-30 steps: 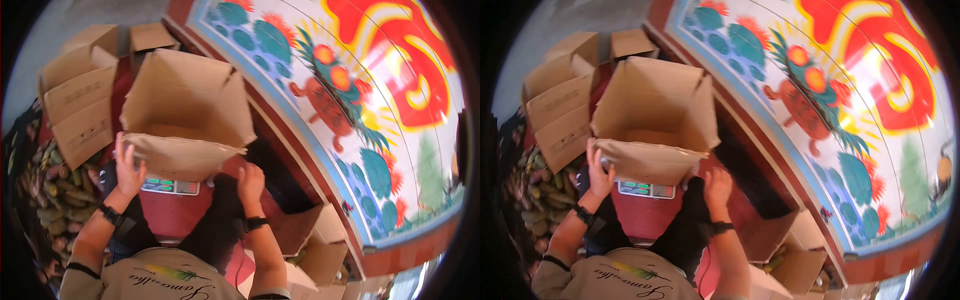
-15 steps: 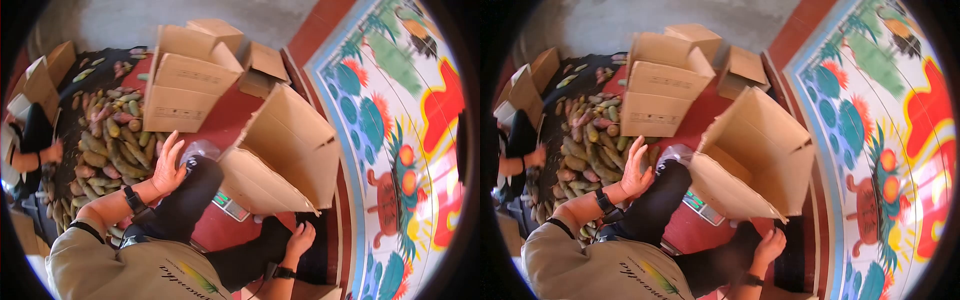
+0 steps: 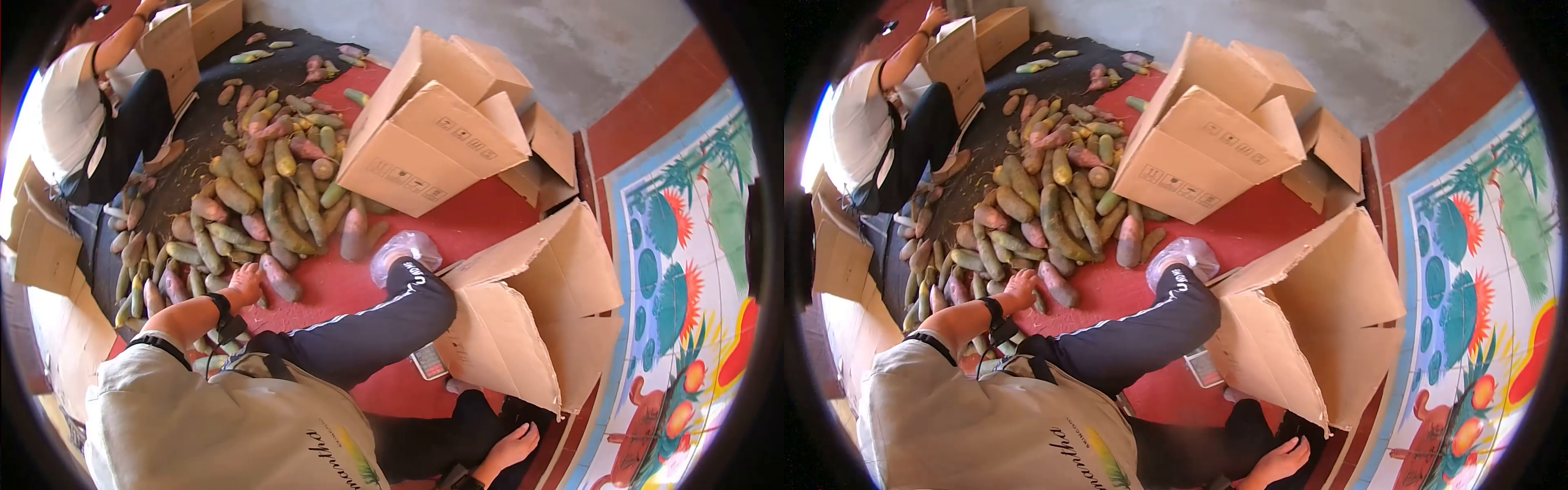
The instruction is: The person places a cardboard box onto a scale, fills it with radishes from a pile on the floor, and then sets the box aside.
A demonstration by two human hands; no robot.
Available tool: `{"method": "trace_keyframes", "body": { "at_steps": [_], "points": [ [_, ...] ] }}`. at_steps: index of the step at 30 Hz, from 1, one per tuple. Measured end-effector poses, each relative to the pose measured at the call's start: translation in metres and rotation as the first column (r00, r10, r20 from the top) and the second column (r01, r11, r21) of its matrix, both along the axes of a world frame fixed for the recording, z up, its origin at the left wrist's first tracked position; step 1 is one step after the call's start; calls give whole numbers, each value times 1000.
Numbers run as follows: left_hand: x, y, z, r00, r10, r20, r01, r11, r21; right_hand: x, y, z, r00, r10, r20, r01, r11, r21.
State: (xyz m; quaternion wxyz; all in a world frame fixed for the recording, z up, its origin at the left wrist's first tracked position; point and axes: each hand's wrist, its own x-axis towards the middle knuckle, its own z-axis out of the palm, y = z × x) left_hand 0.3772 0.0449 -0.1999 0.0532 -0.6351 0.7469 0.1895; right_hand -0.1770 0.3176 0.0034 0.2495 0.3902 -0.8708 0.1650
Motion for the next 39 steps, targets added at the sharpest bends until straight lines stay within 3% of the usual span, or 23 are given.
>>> {"method": "trace_keyframes", "body": {
  "at_steps": [3,4,6,8,13,18,22,24,26,29,34,36,39],
  "points": [
    [29,16,-10,982,127,142,-151,973,173,1,2,2,998,-52,-42,53,998,44],
    [29,18,8,972,157,174,-200,941,273,1,3,2,998,-39,-39,41,998,55],
    [49,27,-16,956,248,156,-276,939,203,0,4,3,998,-46,-39,47,998,48],
    [56,33,-12,933,328,151,-357,897,259,-1,4,4,999,-30,-33,32,997,74],
    [76,45,-22,902,346,258,-426,810,404,-2,5,4,998,-49,-50,54,993,102],
    [85,63,-17,840,463,284,-543,710,448,1,0,9,996,-39,-80,53,984,170],
    [94,70,-27,816,479,324,-577,709,406,25,-13,24,988,9,-152,11,992,127],
    [101,70,-39,783,551,289,-622,703,345,17,-11,21,987,-4,-162,27,990,137],
    [101,66,-43,785,559,267,-620,719,315,-7,3,6,996,-76,-54,86,974,209],
    [102,51,-50,767,623,154,-641,732,229,-7,2,5,993,-36,-113,60,975,213],
    [97,21,-56,784,586,205,-616,777,134,-3,-3,5,994,-87,-63,99,971,216],
    [95,9,-47,794,504,340,-583,789,192,6,-7,14,993,-74,-87,92,967,237],
    [92,-5,-52,778,515,360,-580,810,93,26,-23,23,969,42,-242,25,963,268]
  ]
}}
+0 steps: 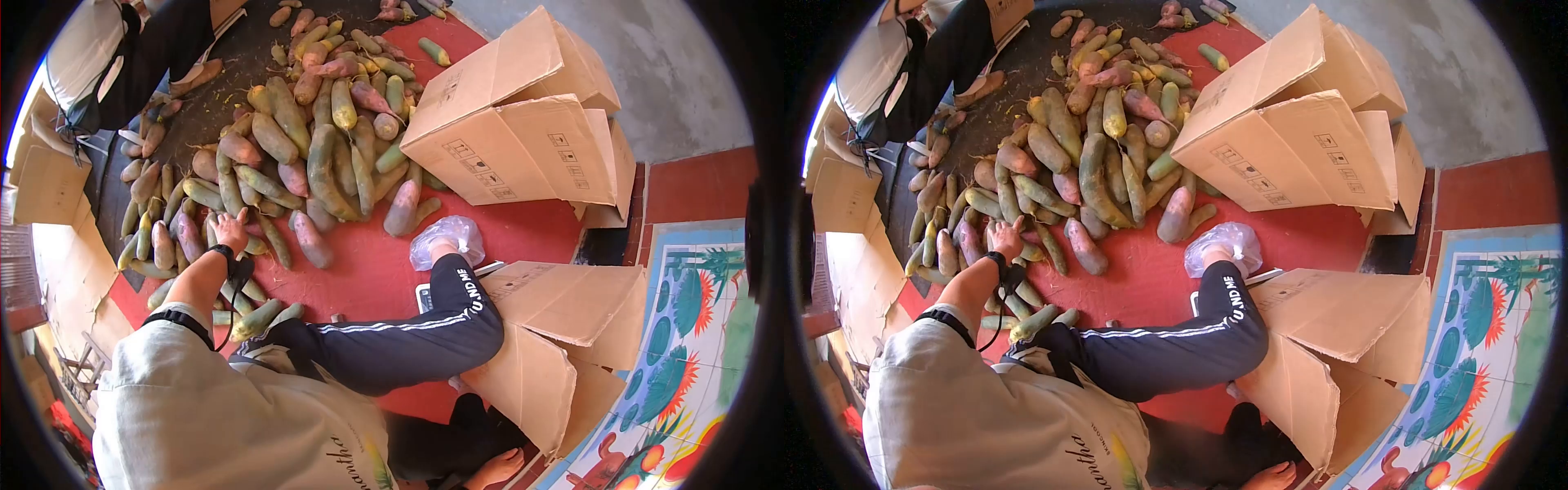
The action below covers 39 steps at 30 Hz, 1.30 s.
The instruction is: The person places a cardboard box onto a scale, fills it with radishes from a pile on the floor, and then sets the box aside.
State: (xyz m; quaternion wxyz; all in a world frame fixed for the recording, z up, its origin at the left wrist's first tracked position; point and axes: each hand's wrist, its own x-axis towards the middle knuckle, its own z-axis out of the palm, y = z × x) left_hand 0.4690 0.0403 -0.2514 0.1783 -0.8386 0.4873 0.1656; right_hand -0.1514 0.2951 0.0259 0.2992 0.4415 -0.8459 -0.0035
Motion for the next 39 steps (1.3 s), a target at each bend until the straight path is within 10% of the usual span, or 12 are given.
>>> {"method": "trace_keyframes", "body": {
  "at_steps": [7,9,20,23,24,26,30,31,35,36,37,39],
  "points": [
    [-7,-25,-14,990,-98,-100,94,995,-42,-6,-4,-3,995,77,-60,-78,997,-15],
    [-7,-28,-13,914,-404,-39,406,912,58,-5,-4,-4,997,62,-44,-63,998,-28],
    [-7,-65,-14,948,-305,-89,317,915,249,-3,1,-6,1000,27,0,-27,998,-64],
    [37,-62,-119,906,-420,-51,423,901,93,-19,9,-14,981,-23,193,34,998,-55],
    [28,-65,-87,904,-425,-44,427,900,90,-21,9,-16,980,-27,198,40,997,-61],
    [-14,-63,25,831,-555,44,508,789,346,-22,9,-16,975,-26,219,46,995,-87],
    [52,-47,-92,238,-971,24,971,237,-44,-18,6,-15,976,14,216,20,988,-155],
    [29,-51,-59,225,-974,33,974,223,-49,-22,9,-19,977,2,214,34,986,-165],
    [-27,-60,19,340,-915,-217,859,396,-324,-24,12,-21,976,1,220,44,979,-197],
    [-41,-62,33,313,-632,-709,577,719,-387,-22,12,-20,975,0,223,46,978,-201],
    [-58,-63,54,42,-209,-977,265,945,-191,-22,13,-21,974,1,227,47,977,-207],
    [-108,-62,129,221,-147,-964,143,983,-117,-24,15,-23,977,2,214,51,969,-242]
  ]
}}
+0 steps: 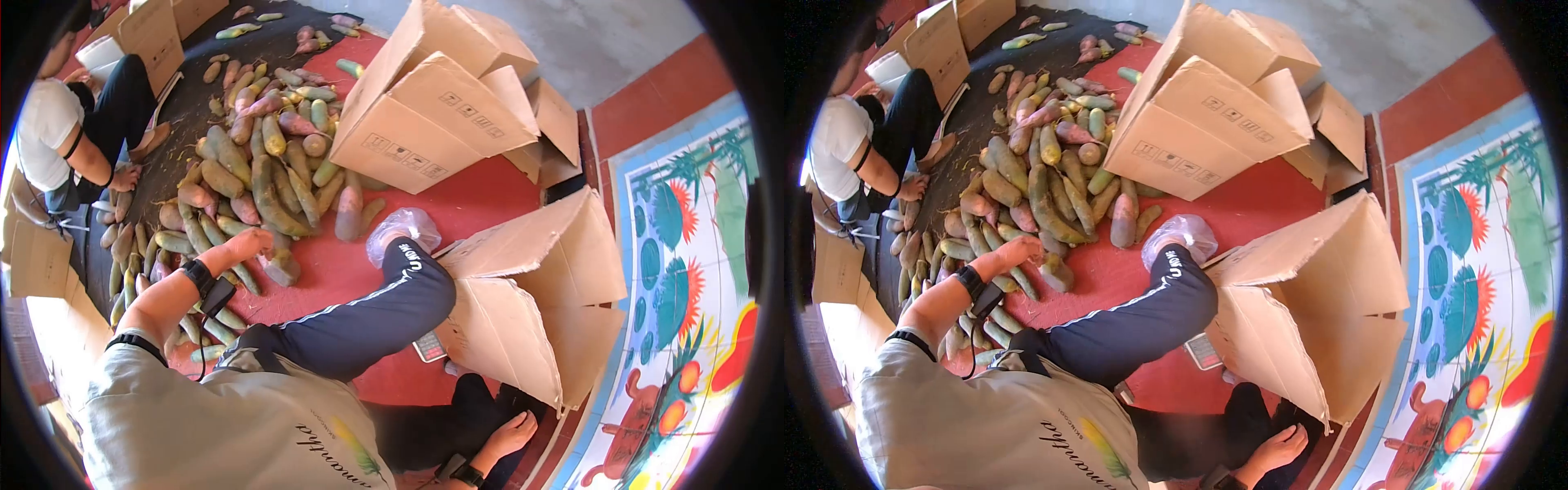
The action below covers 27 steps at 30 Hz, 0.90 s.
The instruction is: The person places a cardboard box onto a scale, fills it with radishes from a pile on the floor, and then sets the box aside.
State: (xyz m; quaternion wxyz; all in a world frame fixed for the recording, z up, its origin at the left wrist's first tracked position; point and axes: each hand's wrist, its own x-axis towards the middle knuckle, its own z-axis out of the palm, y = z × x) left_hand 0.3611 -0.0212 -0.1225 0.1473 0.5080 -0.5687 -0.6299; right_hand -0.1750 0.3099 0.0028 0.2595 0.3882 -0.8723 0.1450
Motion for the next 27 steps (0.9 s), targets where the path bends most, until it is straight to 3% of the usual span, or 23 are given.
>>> {"method": "trace_keyframes", "body": {
  "at_steps": [2,3,6,9,11,14,15,17,18,20,23,24,25,26,27],
  "points": [
    [-25,-13,24,983,-129,-132,94,966,-242,3,0,0,1000,1,15,-1,1000,-5],
    [-48,-13,58,994,-2,-105,-12,991,-134,5,0,2,1000,14,16,-14,1000,-14],
    [-86,-31,108,966,-148,-214,77,948,-310,8,1,2,999,-21,30,22,999,-25],
    [-131,-34,176,894,-139,-427,-16,940,-341,10,2,2,1000,-21,13,21,998,-57],
    [-151,-40,214,893,-299,-337,71,832,-550,10,3,2,1000,-28,10,29,997,-70],
    [-194,-30,273,838,-377,-395,-35,685,-728,9,5,0,999,-48,12,49,996,-73],
    [-207,-32,281,741,-389,-547,-70,766,-639,10,5,0,999,-44,13,45,995,-84],
    [-230,-21,314,831,-367,-417,-160,560,-813,14,3,4,997,-64,34,66,994,-87],
    [-244,-21,316,830,-370,-417,-151,571,-807,14,3,5,997,-57,43,61,993,-100],
    [-269,-21,324,565,-628,-536,-89,599,-796,13,6,3,998,-54,27,56,993,-107],
    [-307,-8,320,499,-656,-567,42,671,-740,15,5,4,999,-41,31,45,992,-116],
    [-313,-3,322,570,-647,-506,92,662,-744,15,6,3,999,-40,25,43,993,-110],
    [-323,-1,319,490,-643,-589,118,719,-685,14,6,3,999,-36,17,38,994,-107],
    [-328,-1,318,589,-649,-482,159,678,-718,13,5,4,1000,-18,7,18,993,-121],
    [-340,-7,305,594,-704,-389,160,578,-800,14,3,4,999,-33,28,37,992,-123]
  ]
}}
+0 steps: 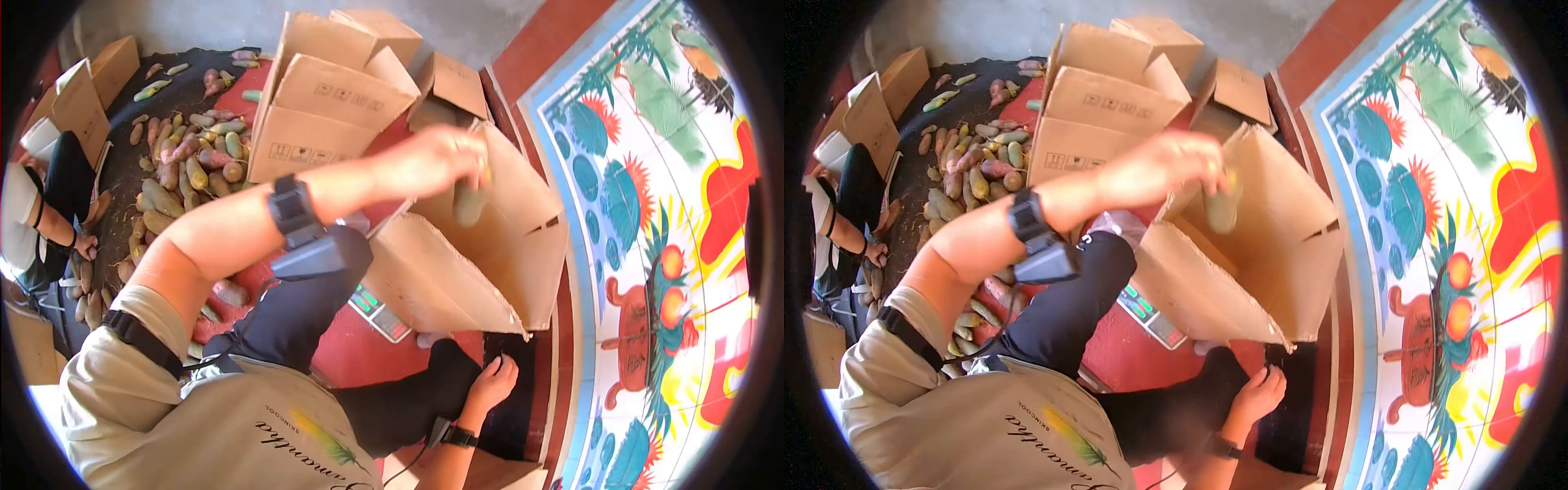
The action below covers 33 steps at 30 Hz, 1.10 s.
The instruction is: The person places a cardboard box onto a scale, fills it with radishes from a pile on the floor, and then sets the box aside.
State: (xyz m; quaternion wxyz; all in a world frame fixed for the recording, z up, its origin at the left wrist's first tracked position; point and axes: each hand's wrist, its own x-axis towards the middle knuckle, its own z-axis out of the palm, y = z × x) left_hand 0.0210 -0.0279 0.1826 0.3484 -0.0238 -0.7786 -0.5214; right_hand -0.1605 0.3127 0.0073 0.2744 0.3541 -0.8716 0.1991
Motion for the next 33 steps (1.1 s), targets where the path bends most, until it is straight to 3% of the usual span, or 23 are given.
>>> {"method": "trace_keyframes", "body": {
  "at_steps": [1,2,3,4,7,11,17,19,20,22,25,26,28,30,32,33],
  "points": [
    [-7,1,-8,995,-67,78,61,995,73,1,1,-1,999,-19,26,19,1000,6],
    [-19,1,-22,993,-16,114,12,999,31,1,2,-2,1000,-10,17,10,1000,1],
    [-18,7,-24,962,37,271,-33,999,-22,0,0,-2,1000,9,14,-9,1000,-3],
    [-24,6,-34,959,33,280,13,987,-159,1,0,0,1000,7,4,-7,1000,5],
    [-26,10,-48,859,132,495,39,947,-320,0,0,-1,1000,19,-18,-19,1000,20],
    [-25,6,-73,844,228,485,14,895,-445,-2,0,-1,1000,23,-6,-23,999,31],
    [14,6,-57,951,177,253,-112,961,-253,-2,-4,1,999,47,-1,-47,998,42],
    [40,2,-60,987,149,51,-132,959,-253,-4,-3,0,999,37,12,-38,999,38],
    [55,-2,-63,987,145,75,-126,969,-213,-6,-2,-1,999,33,12,-34,998,50],
    [90,-12,-77,959,281,27,-265,931,-252,-10,1,-5,999,45,21,-46,997,64],
    [152,-28,-117,853,463,240,-434,886,-165,-12,3,-5,998,64,25,-66,995,78],
    [177,-35,-132,825,426,371,-414,903,-115,-15,4,-6,998,59,30,-61,995,79],
    [223,-34,-165,695,590,412,-531,807,-259,-15,3,-6,998,63,24,-65,994,90],
    [270,-30,-212,552,600,580,-623,758,-191,-16,2,-4,997,69,14,-70,992,109],
    [322,-19,-265,465,610,642,-683,708,-178,-19,2,-6,998,63,-11,-61,990,129],
    [345,-10,-283,334,606,722,-642,707,-296,-17,0,-5,997,75,-8,-74,988,135]
  ]
}}
